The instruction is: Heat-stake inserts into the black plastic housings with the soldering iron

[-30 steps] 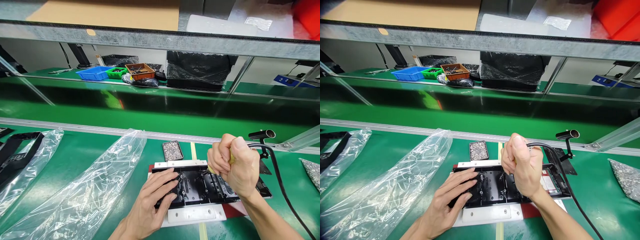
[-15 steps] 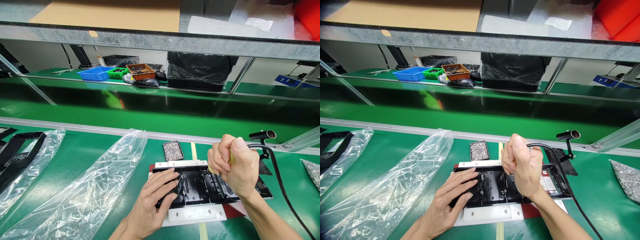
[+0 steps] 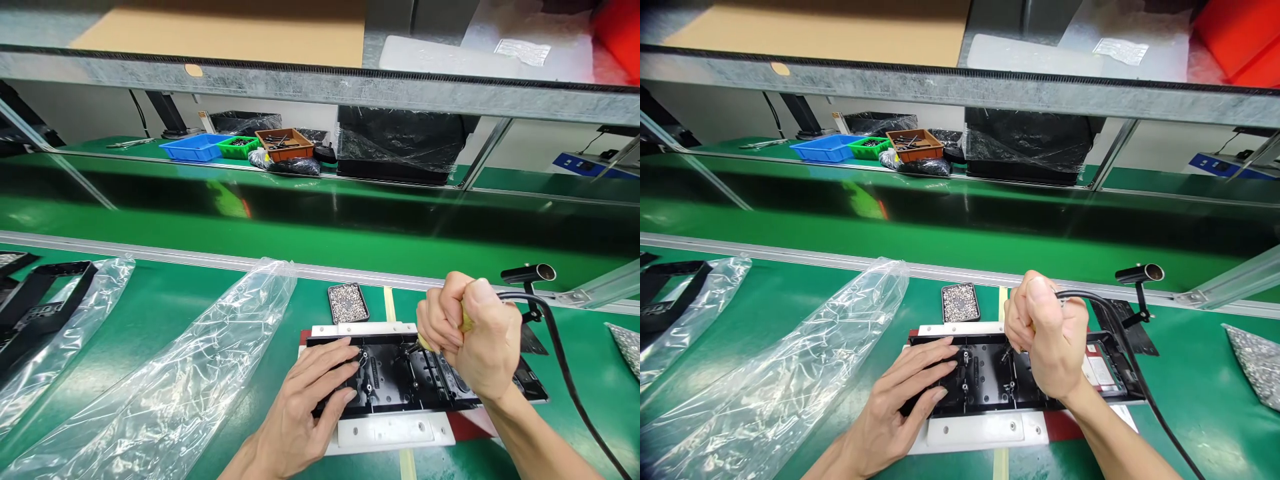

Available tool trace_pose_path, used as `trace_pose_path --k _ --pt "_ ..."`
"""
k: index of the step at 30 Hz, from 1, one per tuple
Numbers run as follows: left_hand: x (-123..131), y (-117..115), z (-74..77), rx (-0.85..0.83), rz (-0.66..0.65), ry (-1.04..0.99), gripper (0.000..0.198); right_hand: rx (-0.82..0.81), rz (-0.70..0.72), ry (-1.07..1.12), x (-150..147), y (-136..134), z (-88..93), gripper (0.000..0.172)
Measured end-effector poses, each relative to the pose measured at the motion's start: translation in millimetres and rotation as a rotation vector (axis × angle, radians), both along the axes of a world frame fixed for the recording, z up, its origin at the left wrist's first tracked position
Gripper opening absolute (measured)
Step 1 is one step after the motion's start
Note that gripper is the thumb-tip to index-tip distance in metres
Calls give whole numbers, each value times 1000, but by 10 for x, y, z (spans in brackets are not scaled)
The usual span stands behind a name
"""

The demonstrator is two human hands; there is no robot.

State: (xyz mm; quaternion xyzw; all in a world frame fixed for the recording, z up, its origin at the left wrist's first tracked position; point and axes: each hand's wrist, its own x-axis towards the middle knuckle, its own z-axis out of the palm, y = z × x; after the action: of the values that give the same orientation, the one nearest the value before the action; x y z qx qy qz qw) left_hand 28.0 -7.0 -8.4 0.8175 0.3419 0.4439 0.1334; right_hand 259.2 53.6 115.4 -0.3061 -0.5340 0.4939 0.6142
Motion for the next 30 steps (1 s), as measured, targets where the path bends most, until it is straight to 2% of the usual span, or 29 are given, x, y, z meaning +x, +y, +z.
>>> trace_pose_path --k 30 --pt "1 7 -22 1 -17 -8 33 -5 -8 10 -17 11 -14 57"
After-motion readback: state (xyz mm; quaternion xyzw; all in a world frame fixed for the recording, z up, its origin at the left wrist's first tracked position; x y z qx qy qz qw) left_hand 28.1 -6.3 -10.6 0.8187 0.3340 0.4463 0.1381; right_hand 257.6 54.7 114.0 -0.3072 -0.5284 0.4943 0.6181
